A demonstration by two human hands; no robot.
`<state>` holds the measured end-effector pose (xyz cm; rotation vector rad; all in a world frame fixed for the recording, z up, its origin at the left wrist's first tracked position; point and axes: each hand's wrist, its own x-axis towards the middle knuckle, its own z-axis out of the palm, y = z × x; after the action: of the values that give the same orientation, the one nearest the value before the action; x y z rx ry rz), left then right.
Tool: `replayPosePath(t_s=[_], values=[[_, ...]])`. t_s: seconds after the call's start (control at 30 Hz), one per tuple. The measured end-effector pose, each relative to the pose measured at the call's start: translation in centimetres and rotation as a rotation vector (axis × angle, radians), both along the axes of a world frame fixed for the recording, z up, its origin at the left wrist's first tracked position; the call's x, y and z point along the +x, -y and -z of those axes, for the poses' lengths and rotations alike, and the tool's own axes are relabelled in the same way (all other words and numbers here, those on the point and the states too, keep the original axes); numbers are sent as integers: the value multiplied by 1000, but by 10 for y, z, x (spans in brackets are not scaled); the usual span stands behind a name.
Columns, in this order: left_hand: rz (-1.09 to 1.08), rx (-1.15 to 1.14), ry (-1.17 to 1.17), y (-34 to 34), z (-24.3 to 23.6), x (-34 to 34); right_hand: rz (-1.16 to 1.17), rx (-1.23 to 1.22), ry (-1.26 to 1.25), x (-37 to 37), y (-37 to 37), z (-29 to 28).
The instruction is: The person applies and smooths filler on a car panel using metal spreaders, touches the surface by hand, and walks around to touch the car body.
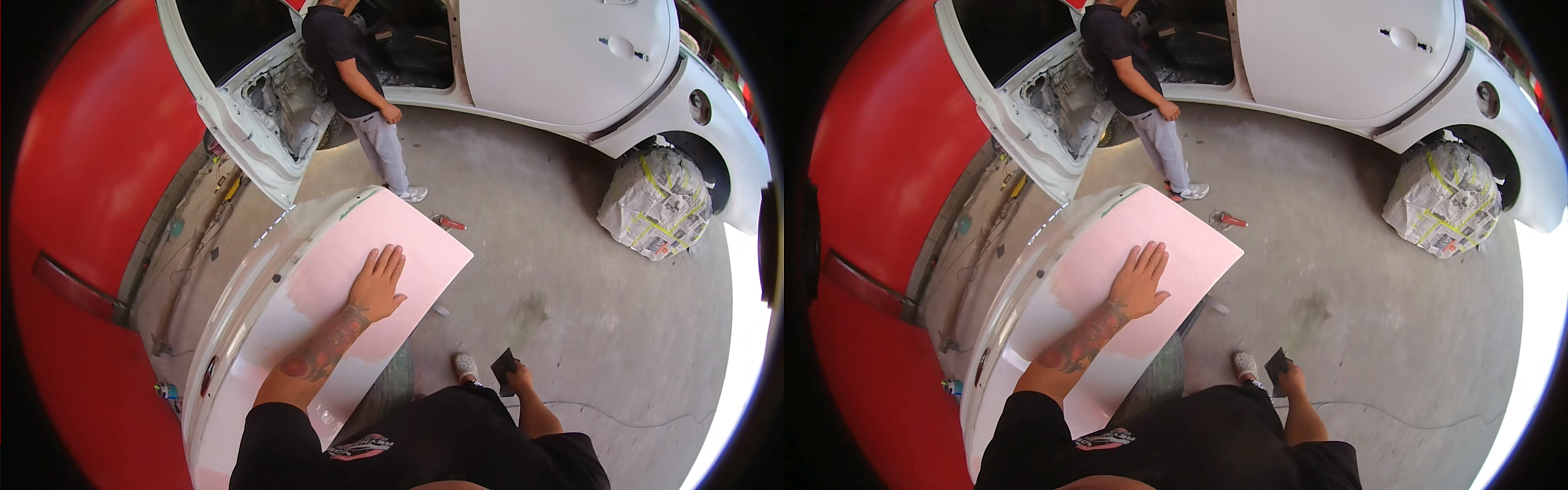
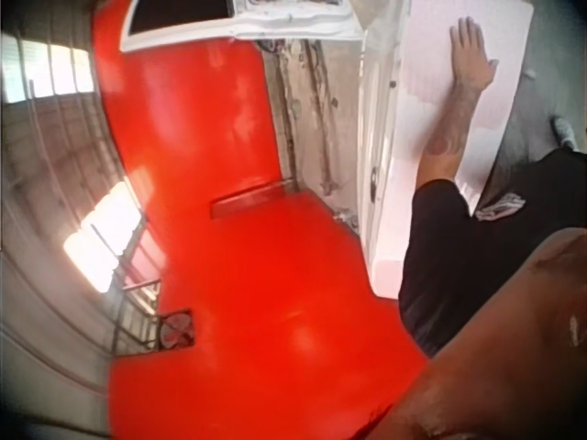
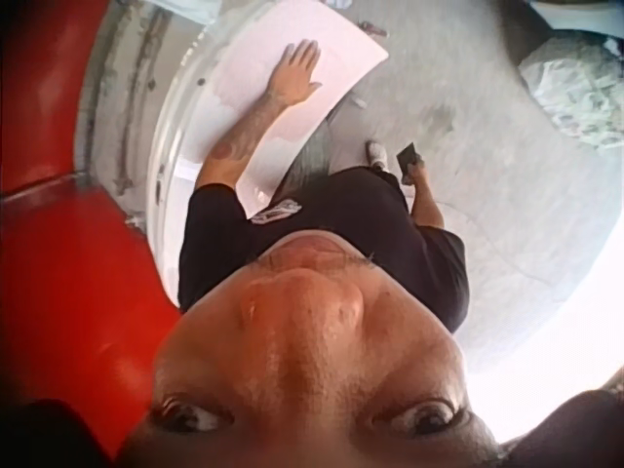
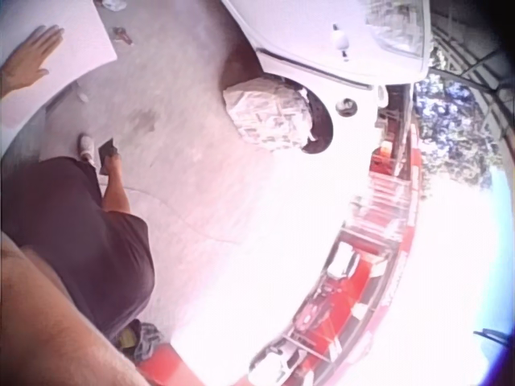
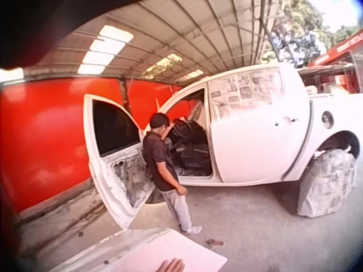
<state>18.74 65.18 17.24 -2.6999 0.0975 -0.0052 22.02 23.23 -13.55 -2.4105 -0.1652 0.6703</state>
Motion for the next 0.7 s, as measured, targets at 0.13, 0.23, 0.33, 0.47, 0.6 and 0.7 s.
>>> replayPosePath(t_s=[0.13, 0.23, 0.33, 0.47, 0.6, 0.7], values=[[-8, -6, -9, 4, -2, -37, -33, -37, 9, 7, -3, -4], [-24, -9, -21, 5, -6, -68, -19, 16, 4, 6, 3, -4], [-16, -10, -48, 8, -16, -98, 40, 25, 2, -1, 24, 4], [-31, -7, -76, 7, -25, -120, 78, -8, -25, -12, 53, 25], [-30, -25, -43, -8, -36, -89, 159, -52, -35, -27, 68, 31], [-41, 57, -43, -19, -39, -49, 178, -44, -38, -31, 68, 27]])
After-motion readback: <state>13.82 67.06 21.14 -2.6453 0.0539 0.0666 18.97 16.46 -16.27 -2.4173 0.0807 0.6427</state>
